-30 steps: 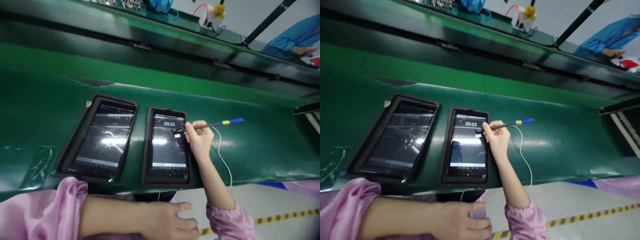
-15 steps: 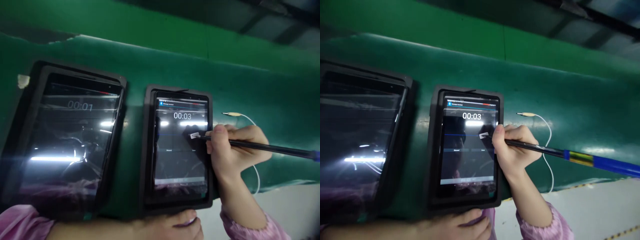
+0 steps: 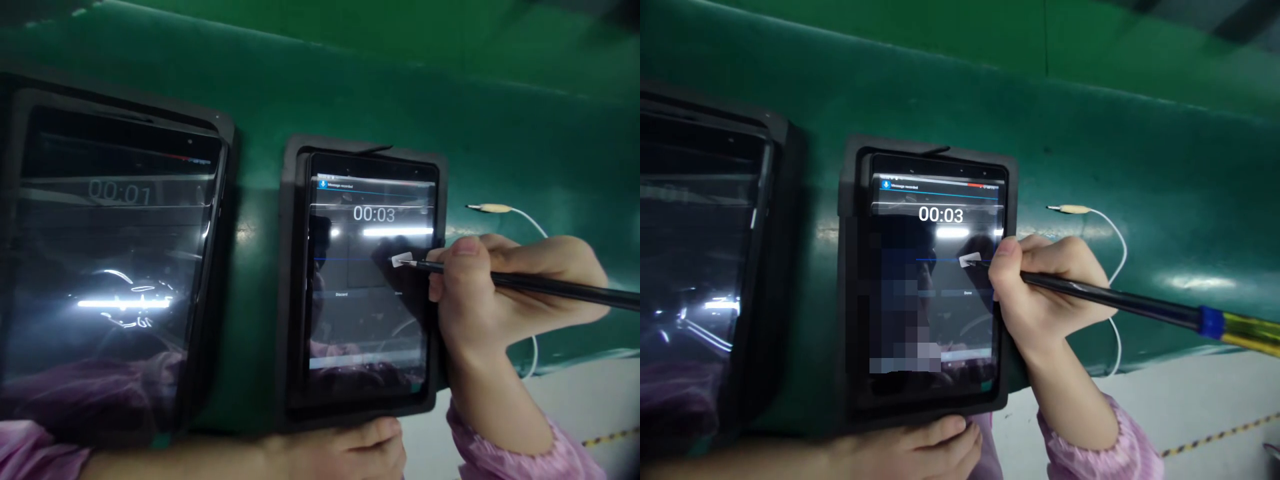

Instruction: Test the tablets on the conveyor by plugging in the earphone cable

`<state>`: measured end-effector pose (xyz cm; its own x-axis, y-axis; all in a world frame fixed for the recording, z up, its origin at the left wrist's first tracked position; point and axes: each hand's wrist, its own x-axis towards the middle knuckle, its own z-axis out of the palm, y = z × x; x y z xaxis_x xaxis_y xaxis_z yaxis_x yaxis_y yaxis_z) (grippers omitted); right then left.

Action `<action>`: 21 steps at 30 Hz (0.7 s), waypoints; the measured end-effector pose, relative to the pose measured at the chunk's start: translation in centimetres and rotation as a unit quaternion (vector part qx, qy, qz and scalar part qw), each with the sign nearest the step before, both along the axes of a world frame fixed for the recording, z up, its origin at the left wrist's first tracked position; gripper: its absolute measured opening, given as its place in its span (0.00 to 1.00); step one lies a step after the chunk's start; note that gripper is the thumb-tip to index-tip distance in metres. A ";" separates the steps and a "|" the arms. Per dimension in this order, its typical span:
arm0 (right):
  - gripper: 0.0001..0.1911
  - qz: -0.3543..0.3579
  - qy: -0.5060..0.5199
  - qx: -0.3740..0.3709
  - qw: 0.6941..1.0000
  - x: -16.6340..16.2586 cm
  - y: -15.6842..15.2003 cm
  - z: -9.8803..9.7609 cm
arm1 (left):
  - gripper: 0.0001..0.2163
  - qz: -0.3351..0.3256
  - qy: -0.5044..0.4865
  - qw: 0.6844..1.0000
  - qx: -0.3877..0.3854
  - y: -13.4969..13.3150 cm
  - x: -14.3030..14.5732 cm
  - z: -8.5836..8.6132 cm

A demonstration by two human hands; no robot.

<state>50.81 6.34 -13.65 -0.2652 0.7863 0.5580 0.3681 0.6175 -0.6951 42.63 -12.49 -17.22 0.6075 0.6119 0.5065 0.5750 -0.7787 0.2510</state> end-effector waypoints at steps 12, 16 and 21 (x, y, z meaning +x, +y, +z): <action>0.28 0.007 -0.025 0.048 0.998 0.2 0.3 0.1 | 0.11 -0.016 -0.030 0.999 -0.020 -0.5 0.4 -0.3; 0.29 0.006 -0.039 0.052 0.998 0.3 0.5 0.1 | 0.10 -0.004 -0.030 1.000 -0.003 -1.0 0.8 -0.7; 0.29 -0.018 -0.040 0.053 0.998 0.5 0.3 -0.2 | 0.12 -0.011 -0.023 1.000 -0.013 -0.8 0.5 -0.5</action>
